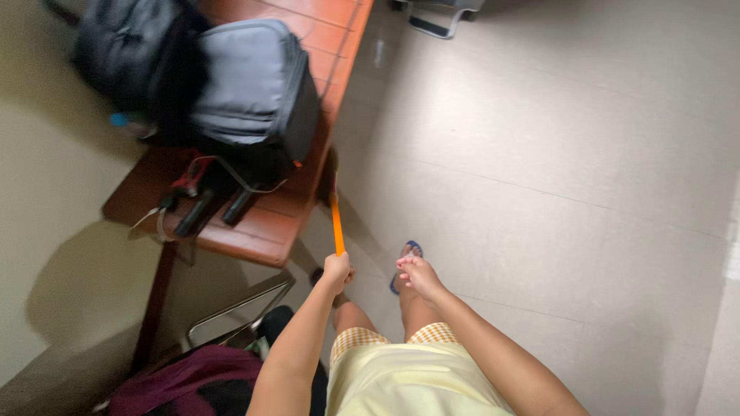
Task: The person sweeps the floor using a broom and then sweeps the gathered debris into a green dustpan.
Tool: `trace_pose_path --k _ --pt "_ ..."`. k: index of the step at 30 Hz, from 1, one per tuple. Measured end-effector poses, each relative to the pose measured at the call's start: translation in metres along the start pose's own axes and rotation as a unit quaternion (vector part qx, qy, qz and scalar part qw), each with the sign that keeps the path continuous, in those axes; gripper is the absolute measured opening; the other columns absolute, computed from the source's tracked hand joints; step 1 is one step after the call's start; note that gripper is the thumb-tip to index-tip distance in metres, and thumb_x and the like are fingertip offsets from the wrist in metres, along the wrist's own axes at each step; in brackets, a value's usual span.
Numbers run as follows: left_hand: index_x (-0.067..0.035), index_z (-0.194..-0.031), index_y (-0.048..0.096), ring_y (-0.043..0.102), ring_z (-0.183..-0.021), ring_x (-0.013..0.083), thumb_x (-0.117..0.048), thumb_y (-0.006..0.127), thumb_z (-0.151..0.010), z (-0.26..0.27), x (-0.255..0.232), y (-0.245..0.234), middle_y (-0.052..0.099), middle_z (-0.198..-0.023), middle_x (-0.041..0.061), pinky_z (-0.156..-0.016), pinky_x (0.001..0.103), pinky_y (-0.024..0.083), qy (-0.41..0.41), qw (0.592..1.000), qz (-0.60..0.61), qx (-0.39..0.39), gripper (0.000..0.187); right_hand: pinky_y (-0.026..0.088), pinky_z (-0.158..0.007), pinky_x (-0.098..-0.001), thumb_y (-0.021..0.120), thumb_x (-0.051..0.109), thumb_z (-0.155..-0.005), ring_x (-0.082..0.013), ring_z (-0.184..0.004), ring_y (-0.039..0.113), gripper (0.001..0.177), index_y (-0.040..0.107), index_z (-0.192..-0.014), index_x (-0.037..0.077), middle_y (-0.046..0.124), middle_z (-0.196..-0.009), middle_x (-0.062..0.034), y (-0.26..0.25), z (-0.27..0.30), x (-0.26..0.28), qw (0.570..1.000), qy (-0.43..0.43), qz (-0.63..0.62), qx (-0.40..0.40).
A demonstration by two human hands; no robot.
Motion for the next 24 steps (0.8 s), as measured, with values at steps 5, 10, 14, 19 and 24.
trace_pose_path --k 5,10,14,19,24 --pt "0.0 -0.075 0.043 0.037 -0.039 0.0147 -0.021 0.042 -0.091 0.006 -0.012 0.139 0.045 -0.055 0.01 -0.034 0.026 0.028 -0.098 0.991 -0.073 0.059 0.027 0.043 -0.063 -0.0215 0.048 0.02 -0.084 -0.0071 -0.075 0.052 0.022 0.058 -0.099 0.008 0.06 -0.098 -0.0014 -0.077 0.002 0.016 1.0 0.008 0.004 -0.012" --pt "-0.009 -0.075 0.039 0.028 -0.04 0.0042 -0.017 0.039 -0.093 0.017 -0.019 0.186 0.035 -0.056 -0.004 -0.033 0.019 0.019 -0.14 0.945 0.198 0.22 0.02 0.043 -0.065 -0.0222 0.048 0.02 -0.084 -0.008 -0.077 0.052 0.023 0.058 -0.099 0.008 0.061 -0.099 -0.0005 -0.141 -0.013 0.045 0.999 -0.007 0.006 -0.037" --pt "-0.011 -0.078 0.041 0.023 -0.038 0.0033 -0.021 0.04 -0.092 0.07 -0.055 0.169 0.03 -0.055 -0.006 -0.032 0.018 0.016 -0.092 0.953 0.204 0.205 0.018 0.043 -0.066 -0.022 0.047 0.021 -0.084 -0.008 -0.078 0.053 0.023 0.057 -0.1 0.008 0.061 -0.1 -0.0005 -0.17 -0.021 0.064 0.999 -0.015 -0.015 -0.03" --pt "-0.012 -0.088 0.047 0.027 -0.04 0.0041 -0.021 0.041 -0.091 0.119 -0.098 0.155 0.034 -0.055 -0.004 -0.033 0.019 0.021 0.003 0.988 0.14 0.066 0.011 0.043 -0.066 -0.0223 0.047 0.021 -0.084 -0.0082 -0.079 0.053 0.023 0.057 -0.101 0.009 0.061 -0.1 0.0002 -0.178 -0.028 0.075 0.999 -0.011 -0.037 -0.024" --pt "-0.009 -0.086 0.042 0.035 -0.037 0.0114 -0.02 0.04 -0.091 0.067 -0.112 0.159 0.039 -0.052 0.002 -0.033 0.025 0.028 0.063 0.995 0.044 -0.065 0.013 0.044 -0.067 -0.0228 0.048 0.022 -0.085 -0.008 -0.079 0.053 0.022 0.057 -0.101 0.01 0.061 -0.099 0.001 -0.18 -0.032 0.085 0.998 0.0 -0.054 -0.028"
Point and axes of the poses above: each hand's wrist, its own z-axis away from the middle knuckle, its own y-axis out of the palm, x = y × z, the point moved 2 cm from there along -z, towards the middle knuckle
